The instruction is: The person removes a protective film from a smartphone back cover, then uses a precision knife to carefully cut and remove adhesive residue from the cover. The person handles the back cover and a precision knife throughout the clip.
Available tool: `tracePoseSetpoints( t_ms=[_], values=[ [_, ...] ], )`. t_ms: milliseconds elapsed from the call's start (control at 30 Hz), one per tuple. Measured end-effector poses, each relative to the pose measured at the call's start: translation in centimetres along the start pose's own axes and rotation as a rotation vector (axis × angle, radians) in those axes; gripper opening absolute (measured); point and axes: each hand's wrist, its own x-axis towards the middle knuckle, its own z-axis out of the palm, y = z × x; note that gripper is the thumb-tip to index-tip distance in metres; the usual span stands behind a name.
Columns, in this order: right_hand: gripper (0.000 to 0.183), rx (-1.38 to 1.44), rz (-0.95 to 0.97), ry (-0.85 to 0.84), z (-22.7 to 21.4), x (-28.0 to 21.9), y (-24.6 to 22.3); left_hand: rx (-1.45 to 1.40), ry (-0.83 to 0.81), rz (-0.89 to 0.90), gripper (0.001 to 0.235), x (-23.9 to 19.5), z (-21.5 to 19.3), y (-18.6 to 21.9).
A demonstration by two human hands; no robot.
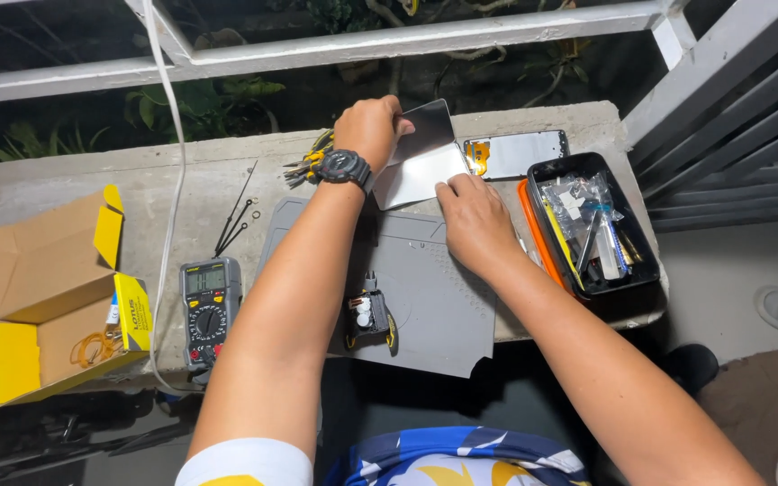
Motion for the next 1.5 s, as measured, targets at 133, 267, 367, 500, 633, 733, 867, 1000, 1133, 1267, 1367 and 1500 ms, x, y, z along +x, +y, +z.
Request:
tracePoseSetpoints(
  t_ms=[133,267,367,500,633,733,867,1000,1133,1267,1367,1500],
  values=[
    [0.036,-0.006,-0.005,0.005,0.0,0.1,0.1,-0.003,0.003,-0.011,0.027,0.5,1.5,-0.6],
    [0.033,-0.004,0.026,-0.038,-0.2,0.4,0.1,-0.085,0.003,0.080,0.030,0.9,2.9,-2.2],
    [0.026,0.032,0.044,-0.044,1.3,1.9,1.8,-0.159,-0.023,0.141,0.044,-1.5,0.7,-2.2],
    [0.042,0.066,0.005,0.171,-0.6,5.7,1.8,-0.258,0.050,0.274,0.050,-4.7,-1.7,-1.6],
    [0.059,0.025,-0.102,0.197,-1.3,9.7,1.6,-0.354,0.036,0.205,0.056,-6.1,-2.3,-2.1],
    [0.048,-0.050,-0.183,0.145,1.6,12.1,3.1,-0.447,-0.006,0.143,0.064,-7.8,-3.9,-2.7],
    [0.025,-0.171,-0.180,0.009,2.5,13.3,3.3,-0.172,0.038,0.043,0.062,-9.4,-2.2,-4.6],
    [0.012,-0.175,-0.177,-0.183,2.0,13.8,2.7,0.004,-0.040,0.010,0.037,-10.7,-0.2,-5.0],
    [0.015,-0.119,-0.137,-0.274,0.4,14.0,2.0,0.027,-0.038,-0.024,0.034,-10.8,0.6,-4.6],
    [0.016,-0.046,0.011,-0.369,-0.7,15.1,1.2,-0.036,-0.040,-0.019,0.022,-11.3,0.4,-4.3],
    [0.016,-0.051,0.058,-0.403,0.0,16.4,1.8,-0.011,-0.020,0.013,0.021,-11.3,1.5,-4.4],
    [0.018,-0.028,0.104,-0.438,-0.3,17.3,1.8,-0.078,-0.058,0.003,0.027,-12.2,-0.3,-3.3]
  ],
)
